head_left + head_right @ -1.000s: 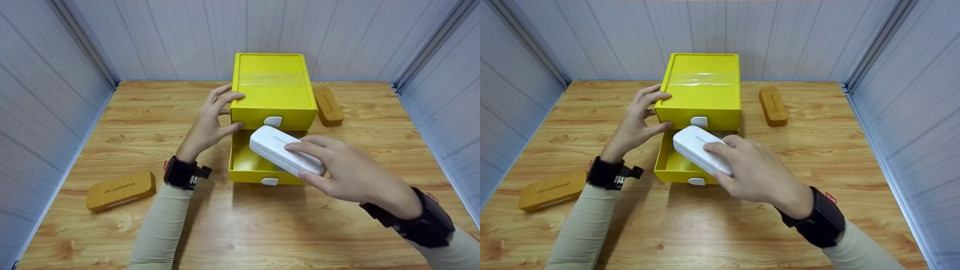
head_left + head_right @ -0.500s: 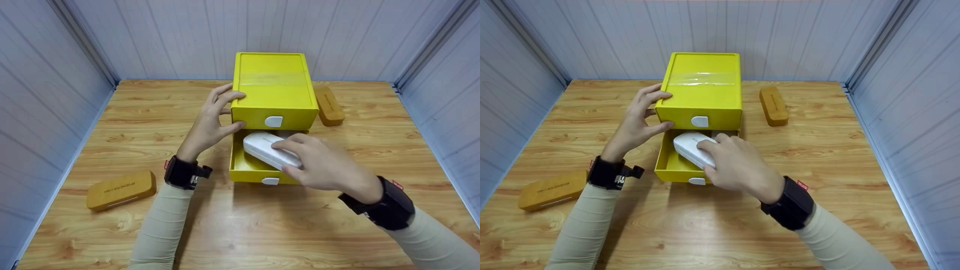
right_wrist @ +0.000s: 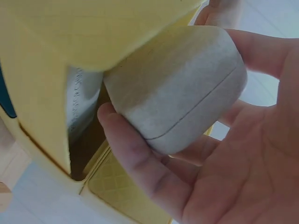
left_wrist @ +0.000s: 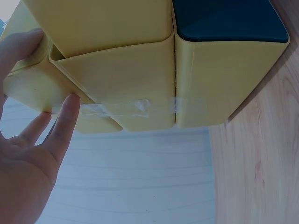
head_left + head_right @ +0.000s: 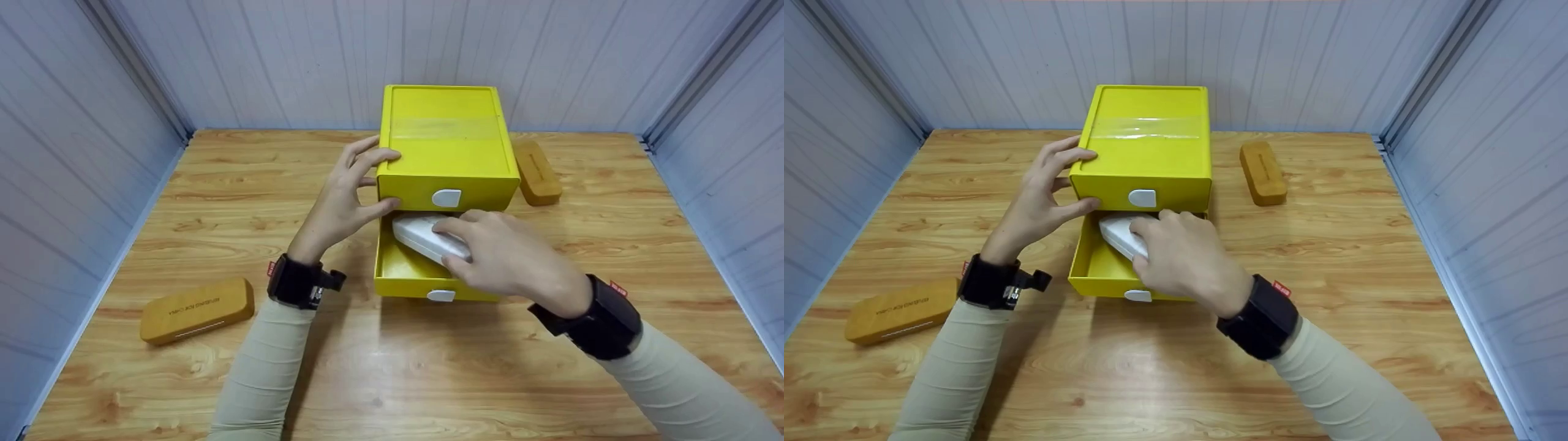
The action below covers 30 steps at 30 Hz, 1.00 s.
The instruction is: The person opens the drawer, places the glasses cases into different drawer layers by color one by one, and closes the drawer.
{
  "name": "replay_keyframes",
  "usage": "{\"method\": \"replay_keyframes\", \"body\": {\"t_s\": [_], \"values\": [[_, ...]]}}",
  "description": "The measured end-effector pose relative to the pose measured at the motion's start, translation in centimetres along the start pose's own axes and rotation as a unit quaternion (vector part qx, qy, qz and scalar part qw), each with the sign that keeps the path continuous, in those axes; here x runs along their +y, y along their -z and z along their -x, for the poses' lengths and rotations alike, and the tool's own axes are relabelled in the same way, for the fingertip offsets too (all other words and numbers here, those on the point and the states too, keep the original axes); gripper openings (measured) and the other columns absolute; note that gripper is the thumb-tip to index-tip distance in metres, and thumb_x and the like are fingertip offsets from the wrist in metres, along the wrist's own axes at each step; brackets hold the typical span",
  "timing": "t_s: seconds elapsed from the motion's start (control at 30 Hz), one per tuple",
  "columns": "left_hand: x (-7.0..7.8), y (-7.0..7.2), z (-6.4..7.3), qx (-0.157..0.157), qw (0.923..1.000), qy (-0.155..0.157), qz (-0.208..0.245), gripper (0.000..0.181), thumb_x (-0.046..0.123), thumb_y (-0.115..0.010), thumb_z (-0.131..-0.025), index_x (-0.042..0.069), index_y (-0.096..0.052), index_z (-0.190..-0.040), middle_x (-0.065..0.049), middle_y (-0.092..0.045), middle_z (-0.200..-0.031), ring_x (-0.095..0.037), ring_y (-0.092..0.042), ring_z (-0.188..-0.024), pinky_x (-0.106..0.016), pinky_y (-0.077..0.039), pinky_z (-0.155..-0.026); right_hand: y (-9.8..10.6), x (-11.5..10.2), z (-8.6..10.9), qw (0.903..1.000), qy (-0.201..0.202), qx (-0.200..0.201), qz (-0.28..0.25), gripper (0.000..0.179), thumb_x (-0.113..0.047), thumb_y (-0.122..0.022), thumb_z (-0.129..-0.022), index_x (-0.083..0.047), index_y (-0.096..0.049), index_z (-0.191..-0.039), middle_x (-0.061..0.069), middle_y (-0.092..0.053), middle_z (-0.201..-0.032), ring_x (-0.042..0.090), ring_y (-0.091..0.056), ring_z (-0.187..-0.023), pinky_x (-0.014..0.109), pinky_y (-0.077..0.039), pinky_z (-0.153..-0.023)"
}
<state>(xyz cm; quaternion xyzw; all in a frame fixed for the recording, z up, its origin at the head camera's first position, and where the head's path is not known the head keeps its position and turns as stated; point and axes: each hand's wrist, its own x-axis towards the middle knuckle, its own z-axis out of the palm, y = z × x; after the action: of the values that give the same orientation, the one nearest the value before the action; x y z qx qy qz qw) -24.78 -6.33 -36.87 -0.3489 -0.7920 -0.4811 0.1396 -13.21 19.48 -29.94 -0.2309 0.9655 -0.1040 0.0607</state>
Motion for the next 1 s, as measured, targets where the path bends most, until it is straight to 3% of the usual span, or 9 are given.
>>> {"method": "replay_keyframes", "body": {"t_s": [0.37,0.57,0.8,1.0], "values": [[-0.1,0.0,0.0,0.003,1.0000,-0.003,-0.002,0.062,0.008,-0.086,-0.090,0.018,-0.061,-0.146,-0.012,-0.035,-0.165,-0.024,-0.053,-0.140,-0.029,-0.059,-0.099,-0.5,-1.1,-1.4,0.9999,-0.015,0.004,0.005,0.052,-0.038,-0.063,-0.104,-0.013,-0.061,-0.150,0.019,-0.065,-0.140,0.035,-0.064,-0.121,0.053,-0.054,-0.102],[-0.1,0.0,0.0,0.002,1.0000,-0.007,0.006,0.062,0.009,-0.086,-0.090,0.018,-0.061,-0.146,-0.011,-0.035,-0.165,-0.023,-0.051,-0.143,-0.030,-0.059,-0.099,-1.0,-1.8,-2.2,0.9996,-0.022,0.018,-0.005,0.054,-0.038,-0.066,-0.103,-0.009,-0.061,-0.148,0.020,-0.067,-0.133,0.035,-0.065,-0.111,0.049,-0.055,-0.091],[-0.1,0.1,0.0,-0.002,1.0000,-0.004,0.003,0.062,0.009,-0.086,-0.090,0.018,-0.060,-0.146,-0.012,-0.034,-0.165,-0.023,-0.051,-0.143,-0.029,-0.058,-0.100,-2.0,-2.5,-2.8,0.9987,-0.032,0.040,-0.004,0.054,-0.039,-0.073,-0.100,-0.007,-0.063,-0.143,0.019,-0.071,-0.110,0.034,-0.067,-0.093,0.047,-0.058,-0.078],[-0.1,0.1,0.0,-0.002,0.9999,-0.009,0.005,0.061,0.011,-0.085,-0.091,0.018,-0.060,-0.146,-0.012,-0.035,-0.165,-0.023,-0.051,-0.142,-0.028,-0.058,-0.099,-2.4,-2.8,-3.1,0.9982,-0.044,0.041,-0.001,0.053,-0.043,-0.073,-0.099,-0.009,-0.066,-0.138,0.019,-0.070,-0.108,0.036,-0.067,-0.094,0.049,-0.059,-0.079]]}}
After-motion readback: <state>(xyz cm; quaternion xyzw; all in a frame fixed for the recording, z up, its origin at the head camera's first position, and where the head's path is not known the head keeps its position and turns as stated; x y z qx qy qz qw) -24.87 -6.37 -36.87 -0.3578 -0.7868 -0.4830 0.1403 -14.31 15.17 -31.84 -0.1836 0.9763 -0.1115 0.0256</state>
